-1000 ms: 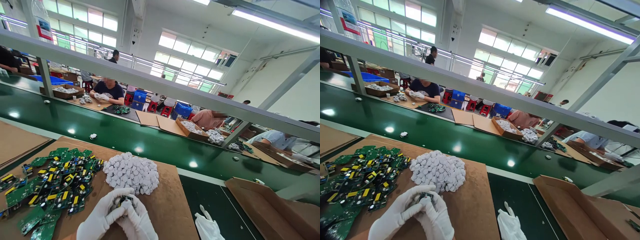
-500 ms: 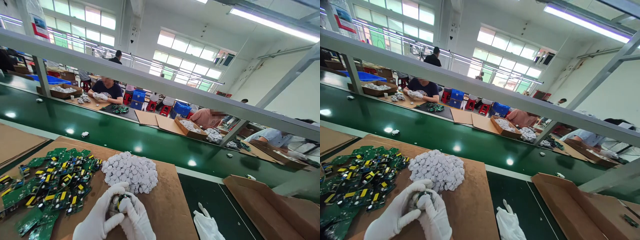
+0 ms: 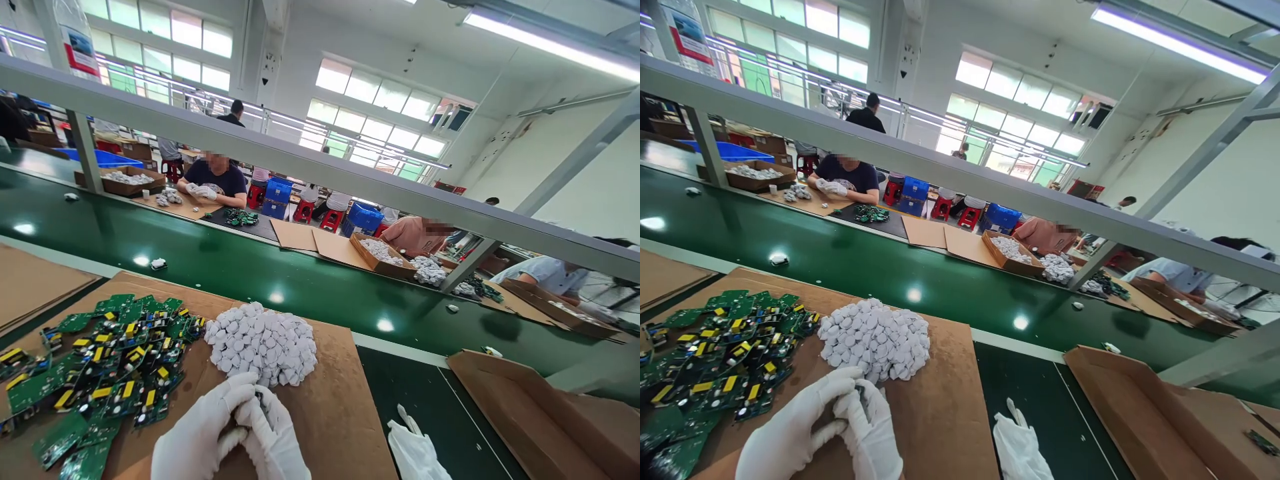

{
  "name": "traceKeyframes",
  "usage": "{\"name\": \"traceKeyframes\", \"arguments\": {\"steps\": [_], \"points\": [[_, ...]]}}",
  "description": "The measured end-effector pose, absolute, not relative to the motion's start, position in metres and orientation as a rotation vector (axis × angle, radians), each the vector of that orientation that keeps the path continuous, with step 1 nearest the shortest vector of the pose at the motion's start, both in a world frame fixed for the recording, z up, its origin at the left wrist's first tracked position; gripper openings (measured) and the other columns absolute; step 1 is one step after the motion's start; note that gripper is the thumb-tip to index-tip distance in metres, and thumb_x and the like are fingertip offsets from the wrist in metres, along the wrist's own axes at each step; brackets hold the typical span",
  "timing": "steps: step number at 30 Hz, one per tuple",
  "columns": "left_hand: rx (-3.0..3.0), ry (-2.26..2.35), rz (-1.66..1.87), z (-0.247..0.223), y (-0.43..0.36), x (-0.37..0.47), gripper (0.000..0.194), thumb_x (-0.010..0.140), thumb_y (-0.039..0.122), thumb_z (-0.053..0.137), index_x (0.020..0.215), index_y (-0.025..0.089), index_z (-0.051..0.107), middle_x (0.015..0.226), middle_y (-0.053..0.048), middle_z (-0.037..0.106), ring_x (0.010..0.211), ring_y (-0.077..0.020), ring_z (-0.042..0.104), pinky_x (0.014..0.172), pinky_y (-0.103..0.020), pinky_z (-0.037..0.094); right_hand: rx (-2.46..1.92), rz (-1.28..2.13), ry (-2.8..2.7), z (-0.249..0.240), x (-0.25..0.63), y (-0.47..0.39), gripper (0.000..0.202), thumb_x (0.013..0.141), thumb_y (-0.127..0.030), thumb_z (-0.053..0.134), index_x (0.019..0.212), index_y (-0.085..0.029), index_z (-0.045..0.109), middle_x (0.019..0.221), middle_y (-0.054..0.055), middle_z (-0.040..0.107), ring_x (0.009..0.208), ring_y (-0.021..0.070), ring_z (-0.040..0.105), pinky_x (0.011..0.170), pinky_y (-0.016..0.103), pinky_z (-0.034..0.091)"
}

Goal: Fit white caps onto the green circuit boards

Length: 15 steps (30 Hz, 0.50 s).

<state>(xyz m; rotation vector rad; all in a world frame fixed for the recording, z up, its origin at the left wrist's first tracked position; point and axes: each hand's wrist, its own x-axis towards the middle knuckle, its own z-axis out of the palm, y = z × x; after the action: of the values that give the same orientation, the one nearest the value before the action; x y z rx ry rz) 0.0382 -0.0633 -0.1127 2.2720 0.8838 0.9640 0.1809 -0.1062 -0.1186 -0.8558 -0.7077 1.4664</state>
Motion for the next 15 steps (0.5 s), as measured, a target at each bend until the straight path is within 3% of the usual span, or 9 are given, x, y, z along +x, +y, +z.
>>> {"name": "traceKeyframes", "arguments": {"steps": [3,8,11,15], "points": [[2.319,0.832,0.934,-0.11,-0.06,0.04,0.053,0.075,0.004,0.056,0.122,0.029,0.057,0.13,-0.004,0.064,0.117,-0.0234,0.061,0.101,-0.032,0.049,-0.892,1.454,-0.766,-0.124,0.183,-0.105,0.022,0.087,-0.037,0.062,0.09,-0.015,0.062,0.079,-0.001,0.062,0.067,0.0109,0.059,0.063,0.027,0.052],[2.551,0.685,0.856,-0.109,-0.051,0.038,0.052,0.077,0.004,0.055,0.123,0.028,0.059,0.128,-0.008,0.066,0.109,-0.0254,0.066,0.095,-0.034,0.053,-0.963,1.45,-0.83,-0.119,0.191,-0.106,0.027,0.091,-0.035,0.057,0.109,-0.015,0.061,0.103,0.004,0.065,0.085,0.0159,0.064,0.073,0.033,0.056],[2.463,0.704,0.888,-0.11,-0.052,0.036,0.052,0.076,0.004,0.058,0.122,0.029,0.059,0.132,-0.006,0.063,0.115,-0.0262,0.063,0.098,-0.037,0.051,-0.977,1.455,-0.862,-0.115,0.192,-0.106,0.028,0.091,-0.036,0.057,0.11,-0.015,0.06,0.104,0.005,0.065,0.085,0.016,0.064,0.073,0.034,0.056],[2.196,0.806,0.883,-0.106,-0.058,0.038,0.063,0.078,0.005,0.058,0.135,0.031,0.049,0.136,-0.002,0.06,0.12,-0.0226,0.059,0.098,-0.029,0.051,-0.972,1.468,-0.903,-0.118,0.189,-0.108,0.028,0.092,-0.039,0.056,0.102,-0.014,0.062,0.093,0.003,0.066,0.078,0.0139,0.064,0.071,0.033,0.055]]}}
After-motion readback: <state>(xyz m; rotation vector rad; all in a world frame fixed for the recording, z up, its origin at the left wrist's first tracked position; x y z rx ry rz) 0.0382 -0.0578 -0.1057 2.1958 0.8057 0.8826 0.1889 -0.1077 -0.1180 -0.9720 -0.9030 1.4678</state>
